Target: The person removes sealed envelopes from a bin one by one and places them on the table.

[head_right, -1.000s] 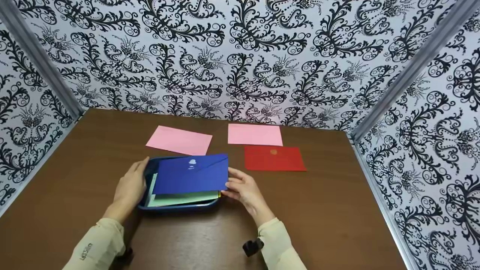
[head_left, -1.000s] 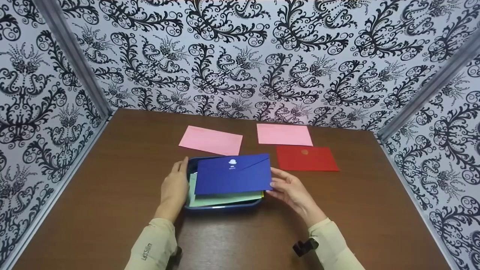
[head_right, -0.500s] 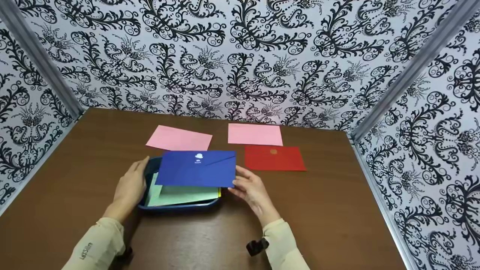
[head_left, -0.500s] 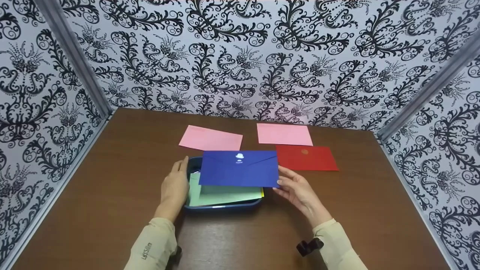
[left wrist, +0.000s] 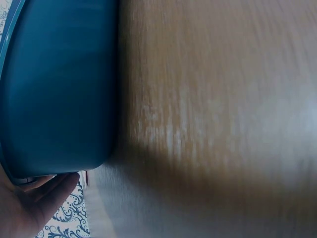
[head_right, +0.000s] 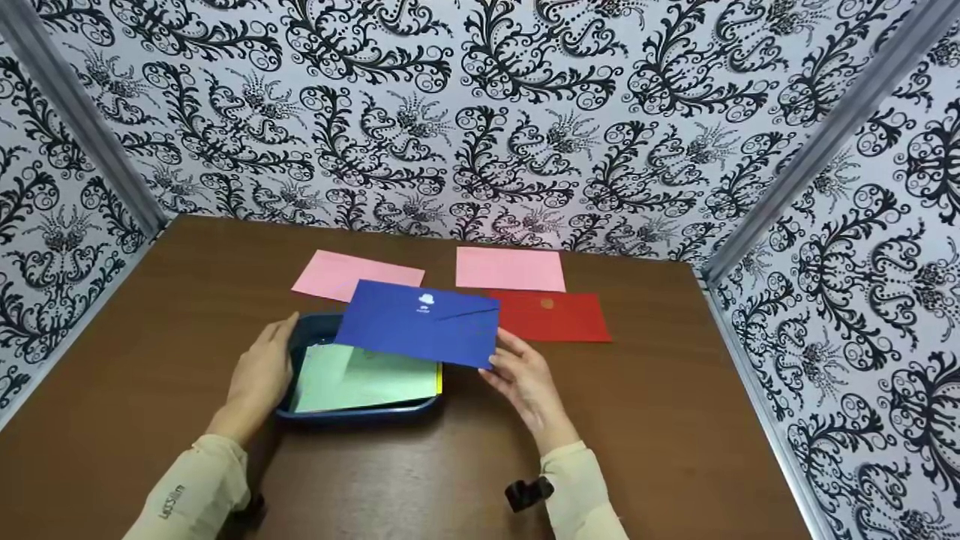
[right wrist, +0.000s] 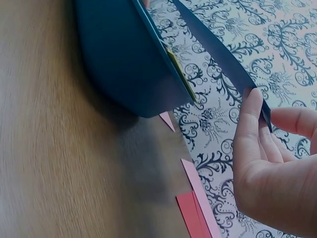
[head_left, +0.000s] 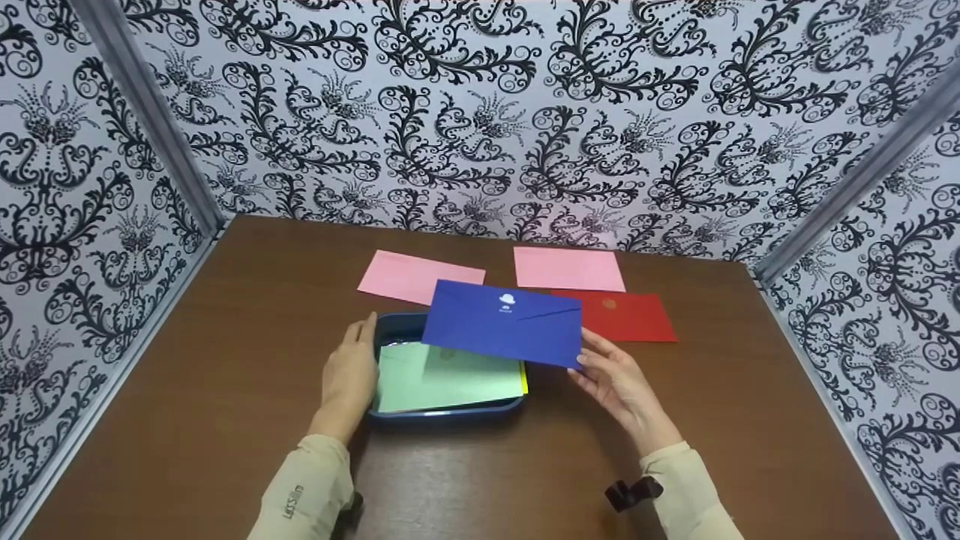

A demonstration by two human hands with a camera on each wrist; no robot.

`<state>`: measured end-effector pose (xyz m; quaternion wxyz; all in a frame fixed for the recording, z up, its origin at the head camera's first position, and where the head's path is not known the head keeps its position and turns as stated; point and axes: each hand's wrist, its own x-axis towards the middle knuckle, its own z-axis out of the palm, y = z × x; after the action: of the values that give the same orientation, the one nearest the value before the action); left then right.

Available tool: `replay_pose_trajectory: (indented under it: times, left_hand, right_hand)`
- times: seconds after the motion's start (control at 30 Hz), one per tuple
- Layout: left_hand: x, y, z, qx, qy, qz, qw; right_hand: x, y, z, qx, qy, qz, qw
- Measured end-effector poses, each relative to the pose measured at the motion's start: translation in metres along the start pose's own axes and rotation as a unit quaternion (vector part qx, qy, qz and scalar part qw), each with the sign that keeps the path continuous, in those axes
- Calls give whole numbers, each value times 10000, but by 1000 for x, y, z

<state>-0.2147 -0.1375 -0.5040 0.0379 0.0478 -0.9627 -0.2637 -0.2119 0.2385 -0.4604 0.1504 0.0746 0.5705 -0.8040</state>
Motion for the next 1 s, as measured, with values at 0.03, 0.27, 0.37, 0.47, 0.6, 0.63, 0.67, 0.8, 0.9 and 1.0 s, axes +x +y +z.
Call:
replay_pose_trajectory:
  times: [0.03, 0.27, 0.37, 0.47, 0.6, 0.63, 0.67, 0.8, 0.9, 1.0]
  left_hand:
    - [0, 0, 0, -4, -12, -6, 10000]
    - [-1, 0, -1, -4, -18, -9, 10000]
    - [-1, 1, -1, 47, 23, 18, 10000]
    - [-2, 2, -1, 91, 59, 37, 9999]
    - [-2, 3, -1, 125, 82, 44, 9999]
    - [-2, 3, -2, 131, 83, 44, 9999]
    - [-2, 3, -1, 132, 84, 44, 9999]
    - [-2, 3, -1, 139, 97, 45, 9998]
    - [-2, 3, -1, 146, 106, 62, 9998]
    - [-2, 3, -1, 132, 110, 70, 9998]
  right_hand:
    - [0, -1, -2, 26, 61, 8, 10000]
    - [-1, -2, -14, 300, 417, -17, 9987]
    - [-3, -3, -21, 422, 499, -43, 9979]
    - [-4, -3, -27, 530, 584, -68, 9969]
    - [-6, -5, -36, 597, 666, -81, 9960]
    - [-7, -6, -38, 609, 691, -83, 9957]
    - [-8, -7, -40, 626, 714, -82, 9954]
    - [-10, -8, -50, 697, 756, -102, 9946]
    - [-12, -8, -57, 713, 755, -150, 9945]
    - [-13, -9, -64, 680, 724, -180, 9949]
